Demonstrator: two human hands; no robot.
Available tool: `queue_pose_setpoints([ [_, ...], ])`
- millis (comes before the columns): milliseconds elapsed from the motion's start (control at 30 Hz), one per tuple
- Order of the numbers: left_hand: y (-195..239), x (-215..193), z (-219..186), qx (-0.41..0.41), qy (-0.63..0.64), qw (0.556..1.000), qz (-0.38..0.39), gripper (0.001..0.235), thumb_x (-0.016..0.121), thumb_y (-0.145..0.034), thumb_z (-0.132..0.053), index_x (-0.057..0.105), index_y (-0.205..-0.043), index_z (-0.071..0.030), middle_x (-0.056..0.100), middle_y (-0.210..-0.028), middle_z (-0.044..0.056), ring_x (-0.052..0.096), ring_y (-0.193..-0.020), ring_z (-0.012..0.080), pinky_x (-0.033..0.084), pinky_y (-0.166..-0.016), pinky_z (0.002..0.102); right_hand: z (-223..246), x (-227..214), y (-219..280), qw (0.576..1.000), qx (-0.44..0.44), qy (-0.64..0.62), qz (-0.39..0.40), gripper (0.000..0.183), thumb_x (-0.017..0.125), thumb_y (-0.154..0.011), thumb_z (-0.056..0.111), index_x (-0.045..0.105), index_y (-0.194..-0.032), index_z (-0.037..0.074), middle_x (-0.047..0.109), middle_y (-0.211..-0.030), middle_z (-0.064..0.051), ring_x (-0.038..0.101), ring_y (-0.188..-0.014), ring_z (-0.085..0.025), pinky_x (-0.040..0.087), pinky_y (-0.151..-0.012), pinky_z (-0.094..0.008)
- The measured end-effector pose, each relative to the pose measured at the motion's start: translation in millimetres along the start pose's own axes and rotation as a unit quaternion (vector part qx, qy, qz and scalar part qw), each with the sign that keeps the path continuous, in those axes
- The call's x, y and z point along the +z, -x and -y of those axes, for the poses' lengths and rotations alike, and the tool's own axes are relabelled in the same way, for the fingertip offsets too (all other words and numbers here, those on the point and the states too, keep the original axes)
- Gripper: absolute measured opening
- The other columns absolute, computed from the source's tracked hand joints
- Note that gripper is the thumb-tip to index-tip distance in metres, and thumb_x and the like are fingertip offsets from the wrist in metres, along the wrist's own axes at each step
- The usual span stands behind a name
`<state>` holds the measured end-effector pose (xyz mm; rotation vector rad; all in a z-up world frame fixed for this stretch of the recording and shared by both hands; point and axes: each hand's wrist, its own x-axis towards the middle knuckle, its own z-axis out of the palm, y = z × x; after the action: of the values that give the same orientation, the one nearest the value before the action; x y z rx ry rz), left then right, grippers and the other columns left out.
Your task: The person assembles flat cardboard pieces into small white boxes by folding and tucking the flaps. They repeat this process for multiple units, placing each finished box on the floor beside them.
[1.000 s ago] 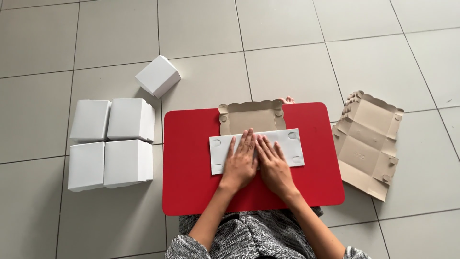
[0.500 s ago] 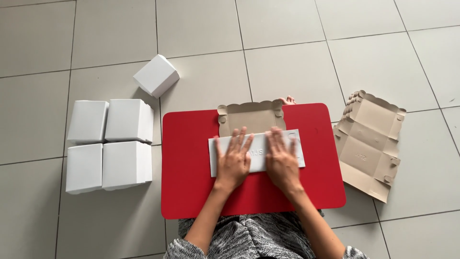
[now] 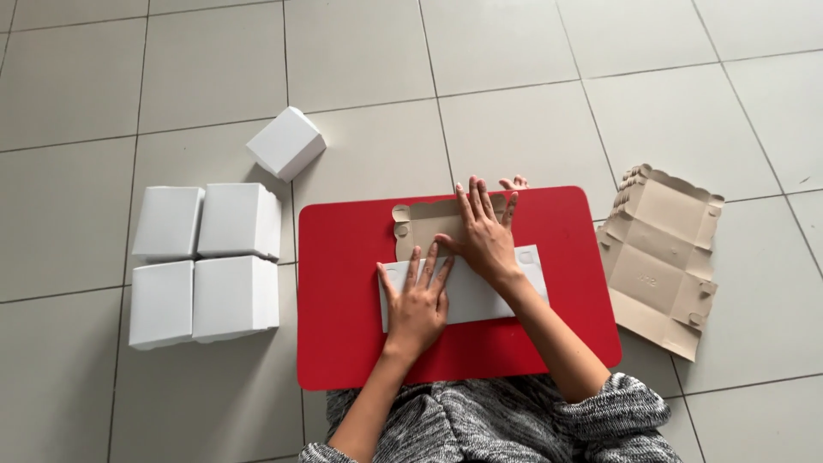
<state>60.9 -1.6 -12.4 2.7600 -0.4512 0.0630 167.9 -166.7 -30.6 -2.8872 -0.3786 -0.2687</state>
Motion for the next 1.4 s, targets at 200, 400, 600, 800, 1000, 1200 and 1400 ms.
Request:
queue_pose_setpoints([
  [200,-1,19,3,-0.019,-0.013,1.0,0.016,0.06,0.04,-0.097,-0.031,0.038,-0.156,-0.036,0.022,-0.171,0.002,0.02,-0.156,0.0294,0.002,-0.109,0.085,4,11,30,0.984,-0.057,0.081,-0.145,0.051,0.074,-0.088,0.051,0.059,-0.121,0.015,0.052,-0.157,-0.016,0.044,-0.149,-0.029,-0.009,-0.119,-0.073],
  [400,-33,32,-11,-0.002,-0.097,0.991,-0.09,0.086,0.053,-0.085,-0.026,0.02,-0.164,-0.014,0.019,-0.172,0.009,0.009,-0.16,0.0293,0.002,-0.118,0.076,16,10,59,0.998,-0.024,-0.011,-0.052,0.048,0.04,-0.109,0.038,0.047,-0.153,0.02,0.045,-0.162,-0.005,0.041,-0.149,-0.02,0.007,-0.122,-0.064],
  [600,-36,34,22,-0.067,-0.065,0.993,-0.068,0.08,0.045,-0.093,-0.043,0.03,-0.161,-0.004,0.032,-0.167,0.017,0.028,-0.155,0.029,0.008,-0.124,0.065,-6,7,65,0.996,0.054,0.054,-0.055,0.05,0.031,-0.113,0.035,0.045,-0.157,0.017,0.045,-0.162,-0.007,0.037,-0.152,-0.02,0.004,-0.123,-0.062],
  [800,-48,27,9,-0.042,-0.061,0.995,-0.063,0.076,0.053,-0.093,-0.034,0.034,-0.158,0.0,0.032,-0.166,0.02,0.026,-0.156,0.031,0.006,-0.123,0.066,28,-14,48,0.996,-0.039,-0.026,-0.072,0.031,0.054,-0.1,0.019,0.073,-0.122,0.01,0.057,-0.152,-0.013,0.048,-0.144,-0.03,0.033,-0.117,-0.054],
  [1000,-47,27,32,-0.036,-0.04,0.996,-0.077,0.069,0.04,-0.1,-0.037,0.032,-0.16,-0.002,0.028,-0.169,0.017,0.028,-0.156,0.0295,0.012,-0.125,0.06,-14,8,59,0.999,0.01,0.013,-0.048,0.047,0.032,-0.112,0.032,0.047,-0.156,0.021,0.047,-0.161,-0.003,0.037,-0.151,-0.013,-0.009,-0.124,-0.057],
  [1200,-60,41,7,-0.052,-0.04,0.995,-0.069,0.069,0.045,-0.097,-0.024,0.03,-0.16,0.001,0.024,-0.17,0.019,0.017,-0.159,0.0305,0.008,-0.124,0.062,-7,14,56,0.996,0.015,0.077,-0.039,0.046,0.036,-0.112,0.031,0.051,-0.153,0.017,0.052,-0.157,-0.005,0.038,-0.152,-0.016,-0.01,-0.126,-0.057],
  [1400,-55,40,41,-0.034,-0.021,0.997,-0.059,0.063,0.04,-0.098,-0.023,0.035,-0.159,-0.006,0.026,-0.171,0.01,0.02,-0.158,0.0223,0.012,-0.124,0.058,-35,5,60,0.998,0.007,0.003,-0.061,0.046,0.035,-0.113,0.031,0.048,-0.156,0.021,0.047,-0.161,-0.001,0.038,-0.151,-0.014,-0.003,-0.126,-0.055],
])
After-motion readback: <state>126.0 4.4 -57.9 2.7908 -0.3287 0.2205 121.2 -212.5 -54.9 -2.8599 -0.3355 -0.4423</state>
